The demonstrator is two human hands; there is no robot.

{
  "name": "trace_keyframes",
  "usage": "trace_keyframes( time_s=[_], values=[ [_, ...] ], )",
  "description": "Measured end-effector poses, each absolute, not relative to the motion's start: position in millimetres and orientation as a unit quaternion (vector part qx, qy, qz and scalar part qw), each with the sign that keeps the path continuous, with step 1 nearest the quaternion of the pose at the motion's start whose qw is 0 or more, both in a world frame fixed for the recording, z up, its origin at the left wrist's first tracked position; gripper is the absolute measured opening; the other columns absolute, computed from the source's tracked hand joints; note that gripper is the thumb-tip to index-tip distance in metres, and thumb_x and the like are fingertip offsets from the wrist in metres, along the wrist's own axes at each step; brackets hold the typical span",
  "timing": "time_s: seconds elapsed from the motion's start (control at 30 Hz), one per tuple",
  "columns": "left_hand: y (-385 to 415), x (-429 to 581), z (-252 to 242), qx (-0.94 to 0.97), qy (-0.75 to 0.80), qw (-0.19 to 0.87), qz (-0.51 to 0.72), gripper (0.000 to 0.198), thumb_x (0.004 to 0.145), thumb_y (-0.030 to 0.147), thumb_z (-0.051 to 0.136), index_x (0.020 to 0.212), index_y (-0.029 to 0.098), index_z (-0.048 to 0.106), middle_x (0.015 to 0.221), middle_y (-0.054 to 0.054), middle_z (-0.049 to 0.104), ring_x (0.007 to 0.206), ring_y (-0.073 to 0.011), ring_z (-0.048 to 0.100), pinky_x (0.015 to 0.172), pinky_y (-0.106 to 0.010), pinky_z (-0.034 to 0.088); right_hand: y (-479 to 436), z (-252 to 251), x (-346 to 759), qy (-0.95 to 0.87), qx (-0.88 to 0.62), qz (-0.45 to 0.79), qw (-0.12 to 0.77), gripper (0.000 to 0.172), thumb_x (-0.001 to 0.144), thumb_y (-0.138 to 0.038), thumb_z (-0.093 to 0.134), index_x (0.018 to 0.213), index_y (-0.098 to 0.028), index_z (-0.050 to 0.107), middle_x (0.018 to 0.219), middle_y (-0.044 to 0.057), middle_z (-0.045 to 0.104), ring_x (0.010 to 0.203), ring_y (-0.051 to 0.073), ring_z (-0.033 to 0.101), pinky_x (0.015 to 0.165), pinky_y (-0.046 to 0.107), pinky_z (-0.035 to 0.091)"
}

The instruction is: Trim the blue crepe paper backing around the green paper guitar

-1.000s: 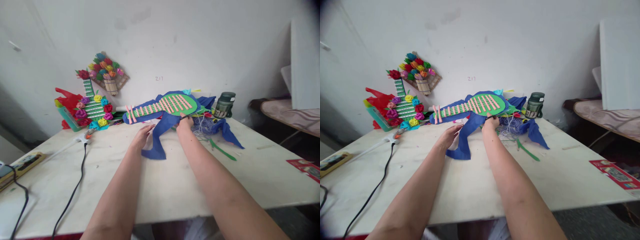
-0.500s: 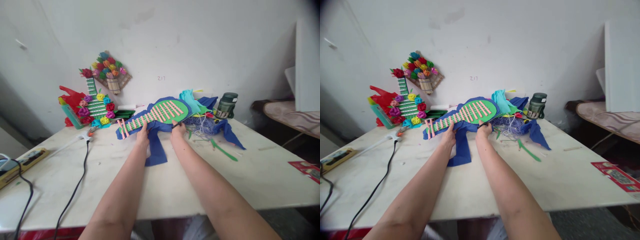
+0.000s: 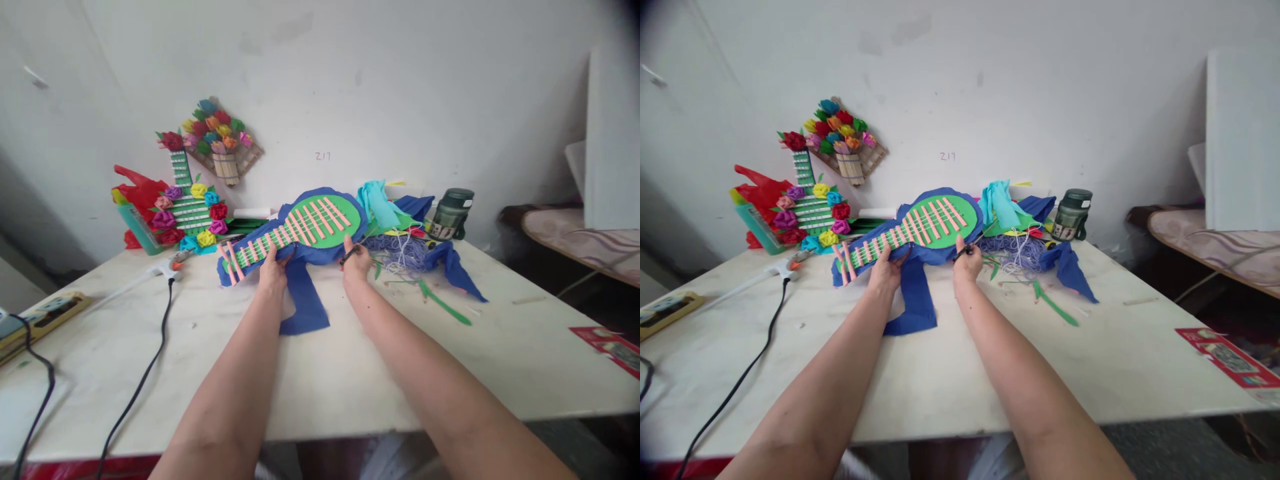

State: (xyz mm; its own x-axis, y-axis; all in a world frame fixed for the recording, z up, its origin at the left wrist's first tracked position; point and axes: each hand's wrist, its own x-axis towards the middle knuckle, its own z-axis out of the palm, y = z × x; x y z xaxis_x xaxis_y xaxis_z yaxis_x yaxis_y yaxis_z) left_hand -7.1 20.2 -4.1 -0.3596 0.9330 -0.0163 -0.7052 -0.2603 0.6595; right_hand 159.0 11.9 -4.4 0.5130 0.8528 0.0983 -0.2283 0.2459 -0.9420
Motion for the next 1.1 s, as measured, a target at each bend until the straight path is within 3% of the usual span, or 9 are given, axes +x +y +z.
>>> trace_keyframes(
  time_s=[0.13, 0.27, 0.47, 0.7, 0.87, 1.1],
  values=[
    [18, -14, 0, 0.188, 0.324, 0.511, 0.773, 0.034, 0.087, 0.02, 0.053, 0.121, 0.02, 0.056, 0.102, -0.004, 0.07, 0.096, -0.0171, 0.065, 0.078, -0.026, 0.054, 5, 3, 182, -0.247, -0.533, 0.368, 0.721, 0.045, 0.068, -0.063, 0.06, 0.08, -0.021, 0.052, 0.054, 0.0, 0.061, 0.04, 0.013, 0.059, 0.027, 0.019, 0.031],
    [16, -17, 1, 0.192, 0.308, 0.52, 0.773, 0.038, 0.086, 0.017, 0.053, 0.124, 0.021, 0.054, 0.101, -0.004, 0.07, 0.095, -0.0172, 0.066, 0.08, -0.028, 0.054, 11, 5, 207, -0.273, -0.536, 0.341, 0.722, 0.044, 0.064, -0.06, 0.067, 0.075, -0.02, 0.052, 0.054, 0.0, 0.062, 0.041, 0.014, 0.06, 0.028, 0.019, 0.034],
    [14, -19, 4, 0.199, 0.296, 0.552, 0.754, 0.036, 0.084, 0.014, 0.056, 0.119, 0.018, 0.059, 0.095, -0.006, 0.072, 0.084, -0.0185, 0.068, 0.074, -0.028, 0.055, 16, 8, 232, -0.272, -0.49, 0.423, 0.712, 0.043, 0.064, -0.058, 0.069, 0.068, -0.02, 0.05, 0.044, -0.003, 0.054, 0.034, 0.012, 0.052, 0.024, 0.019, 0.026],
    [14, -16, 3, 0.215, 0.291, 0.553, 0.751, 0.025, 0.081, 0.013, 0.06, 0.106, 0.017, 0.065, 0.089, -0.004, 0.072, 0.072, -0.015, 0.068, 0.067, -0.024, 0.055, 18, 1, 250, -0.401, -0.44, 0.424, 0.683, 0.042, 0.054, -0.046, 0.076, 0.081, -0.018, 0.06, 0.056, -0.002, 0.062, 0.047, 0.014, 0.055, 0.036, 0.023, 0.039],
    [14, -20, 5, 0.216, 0.298, 0.56, 0.742, 0.021, 0.082, 0.012, 0.057, 0.1, 0.017, 0.067, 0.084, -0.004, 0.071, 0.068, -0.015, 0.067, 0.066, -0.025, 0.055, 14, -1, 256, -0.48, -0.423, 0.42, 0.644, 0.042, 0.055, -0.043, 0.074, 0.086, -0.018, 0.06, 0.057, -0.003, 0.06, 0.041, 0.011, 0.048, 0.033, 0.021, 0.033],
    [14, -24, 12, 0.233, 0.316, 0.519, 0.76, 0.014, 0.082, 0.013, 0.058, 0.092, 0.016, 0.066, 0.083, -0.003, 0.071, 0.073, -0.0148, 0.066, 0.066, -0.026, 0.054, 3, 5, 257, -0.519, -0.442, 0.422, 0.598, 0.04, 0.053, -0.043, 0.075, 0.076, -0.016, 0.057, 0.054, -0.004, 0.055, 0.039, 0.008, 0.043, 0.031, 0.021, 0.032]
  ],
)
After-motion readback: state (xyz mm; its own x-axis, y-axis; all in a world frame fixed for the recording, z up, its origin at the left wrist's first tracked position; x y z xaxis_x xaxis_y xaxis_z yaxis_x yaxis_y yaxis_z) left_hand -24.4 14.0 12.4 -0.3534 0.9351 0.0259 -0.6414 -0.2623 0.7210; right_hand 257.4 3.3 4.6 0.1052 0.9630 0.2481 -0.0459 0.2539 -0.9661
